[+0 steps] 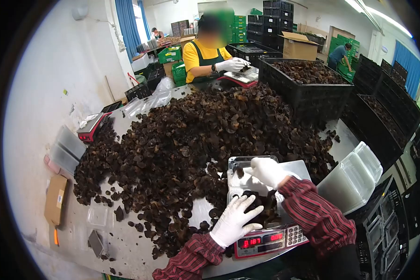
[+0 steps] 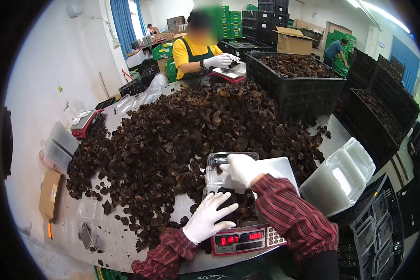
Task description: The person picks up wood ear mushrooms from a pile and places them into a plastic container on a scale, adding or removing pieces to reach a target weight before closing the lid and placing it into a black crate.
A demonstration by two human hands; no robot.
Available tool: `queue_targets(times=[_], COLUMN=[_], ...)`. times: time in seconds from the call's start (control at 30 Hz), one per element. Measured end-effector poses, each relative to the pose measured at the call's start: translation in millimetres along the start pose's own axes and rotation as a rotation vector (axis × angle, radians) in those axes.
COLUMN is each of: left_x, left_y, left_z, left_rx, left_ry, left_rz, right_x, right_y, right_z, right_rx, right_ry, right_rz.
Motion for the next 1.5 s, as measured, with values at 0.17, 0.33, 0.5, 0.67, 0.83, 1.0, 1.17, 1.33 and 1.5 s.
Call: queue_targets(times=[0.17, 0.33, 0.5, 0.67, 0.83, 1.0, 1.17, 1.33, 1.5], left_x=[6, -14, 4, 5, 11, 20, 10, -27, -58], left_y=[16, 36, 39, 51, 117, 134, 122, 62, 14], left_z=[2, 40, 28, 110, 253, 416, 320, 191, 140], left_rx=[0.128, 0.721, 0.54, 0.412, 0.388, -0.017, 0.365, 0.28, 0.12], left_ry=[-0.09, 0.348, 0.453, 0.546, 1.183, 1.163, 0.983, 0.529, 0.629], left_rz=[0.068, 0.96, 2.022, 1.795, 0.779, -0.27, -0.392, -0.264, -0.384], right_x=[-11, -27, -103, -83, -18, 14, 10, 5, 3], right_y=[-31, 39, 77, 105, 75, 26, -4, -8, -11], right_z=[-44, -11, 49, 95, 158, 207, 221, 231, 247], right_rx=[0.022, 0.014, 0.102, 0.378, 0.621, 0.577, 0.601, 0.55, 0.563], right_ry=[-0.044, 0.042, 0.409, -0.01, -0.4, -0.749, -0.787, -0.787, -0.834], right_rz=[-0.054, -0.203, -0.22, -0.374, -0.502, -0.702, -0.81, -0.758, -0.739])
Point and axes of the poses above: each hand's wrist, its own z-axis away from the middle knuckle, its own y-axis out of the back of the hand, x = y × z, the point moved 2 cm from there along -z, towards the middle knuckle, and after that the axes turned 7 degrees about z, right-handed, at the moved point
